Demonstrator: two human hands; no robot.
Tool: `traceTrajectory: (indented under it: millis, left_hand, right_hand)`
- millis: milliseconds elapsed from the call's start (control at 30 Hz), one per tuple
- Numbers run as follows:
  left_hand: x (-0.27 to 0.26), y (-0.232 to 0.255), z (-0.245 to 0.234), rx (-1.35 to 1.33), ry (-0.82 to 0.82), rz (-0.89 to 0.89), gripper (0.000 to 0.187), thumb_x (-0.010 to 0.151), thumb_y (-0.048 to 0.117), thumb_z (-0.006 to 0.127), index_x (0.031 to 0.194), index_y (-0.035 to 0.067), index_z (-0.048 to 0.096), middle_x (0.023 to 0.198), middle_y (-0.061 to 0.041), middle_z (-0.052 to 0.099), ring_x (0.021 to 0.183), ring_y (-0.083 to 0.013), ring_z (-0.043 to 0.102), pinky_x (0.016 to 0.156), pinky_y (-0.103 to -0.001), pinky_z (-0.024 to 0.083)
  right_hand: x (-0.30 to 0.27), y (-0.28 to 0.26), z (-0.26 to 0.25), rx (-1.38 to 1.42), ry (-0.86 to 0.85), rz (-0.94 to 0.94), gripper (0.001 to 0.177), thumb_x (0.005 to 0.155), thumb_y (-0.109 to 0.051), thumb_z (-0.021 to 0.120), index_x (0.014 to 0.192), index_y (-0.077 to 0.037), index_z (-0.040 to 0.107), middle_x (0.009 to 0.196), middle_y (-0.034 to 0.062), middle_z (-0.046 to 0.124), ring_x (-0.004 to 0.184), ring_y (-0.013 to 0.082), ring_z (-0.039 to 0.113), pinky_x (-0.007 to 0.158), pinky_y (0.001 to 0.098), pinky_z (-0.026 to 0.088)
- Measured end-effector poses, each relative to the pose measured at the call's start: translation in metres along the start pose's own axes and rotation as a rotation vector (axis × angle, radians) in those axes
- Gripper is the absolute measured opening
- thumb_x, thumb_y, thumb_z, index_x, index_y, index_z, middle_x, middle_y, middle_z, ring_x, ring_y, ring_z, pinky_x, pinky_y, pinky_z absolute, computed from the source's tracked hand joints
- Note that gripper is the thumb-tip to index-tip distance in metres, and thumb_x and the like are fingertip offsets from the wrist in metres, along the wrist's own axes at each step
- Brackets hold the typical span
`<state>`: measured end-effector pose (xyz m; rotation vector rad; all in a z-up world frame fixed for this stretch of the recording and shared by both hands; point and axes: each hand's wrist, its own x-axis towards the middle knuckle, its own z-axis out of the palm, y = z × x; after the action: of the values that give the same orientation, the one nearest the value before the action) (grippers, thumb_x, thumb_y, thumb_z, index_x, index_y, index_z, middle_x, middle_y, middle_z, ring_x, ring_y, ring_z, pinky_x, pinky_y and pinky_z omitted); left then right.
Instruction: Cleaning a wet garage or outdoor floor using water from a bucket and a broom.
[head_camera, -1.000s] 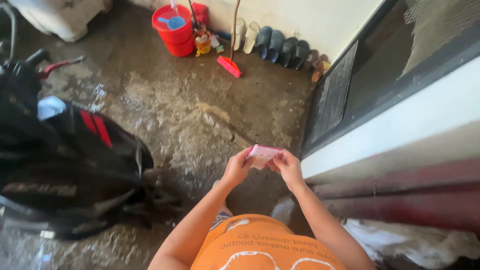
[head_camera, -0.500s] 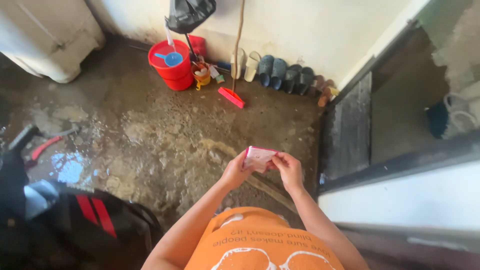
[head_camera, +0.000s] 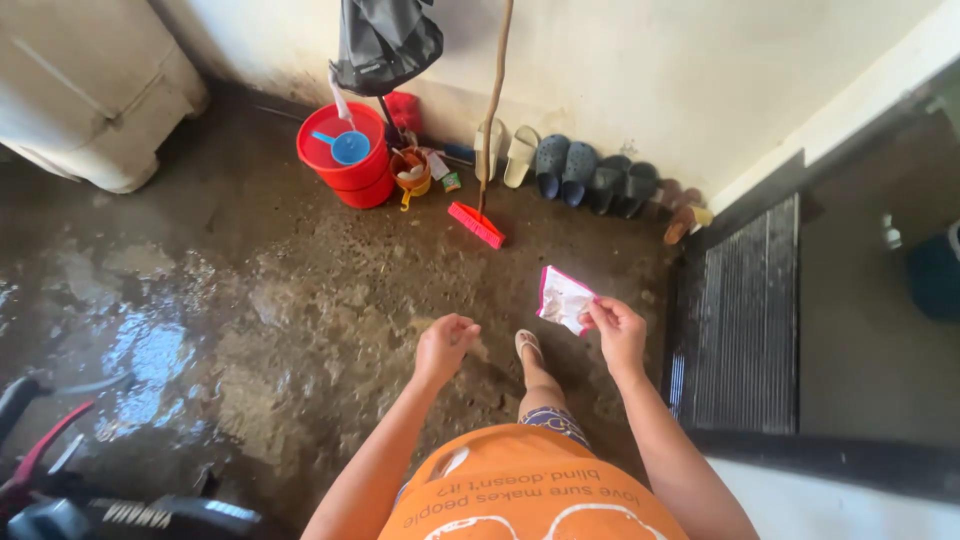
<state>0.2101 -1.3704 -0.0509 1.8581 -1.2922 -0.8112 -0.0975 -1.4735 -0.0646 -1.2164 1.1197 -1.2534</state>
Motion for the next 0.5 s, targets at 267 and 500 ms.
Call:
traceTrajectory:
  millis: [267, 500]
  left_hand:
    - [0.210, 0.023, 0.053, 0.014, 0.116, -0.008, 0.033, 0.087, 0.043, 0.075, 0.095, 0.011, 0.076, 0.092, -0.011, 0.076, 0.087, -0.0297, 0.072, 0.076, -0.041, 0.055]
    - [0.361, 0.036, 0.112, -0.055, 0.064, -0.048, 0.030, 0.091, 0.040, 0.075, 0.097, 0.010, 0.078, 0.095, -0.011, 0.078, 0.087, -0.0264, 0.075, 0.078, -0.038, 0.058]
  right_hand:
    - [0.228, 0.030, 0.021, 0.019, -0.145, 0.017, 0.016, 0.097, -0.006, 0.068, 0.107, 0.005, 0.071, 0.090, 0.0106, 0.075, 0.078, 0.0154, 0.073, 0.070, 0.0291, 0.062]
    - [0.396, 0.027, 0.037, -0.036, -0.278, 0.067, 0.018, 0.099, -0.009, 0.068, 0.108, 0.005, 0.071, 0.089, 0.0108, 0.075, 0.077, 0.0157, 0.073, 0.070, 0.0297, 0.061]
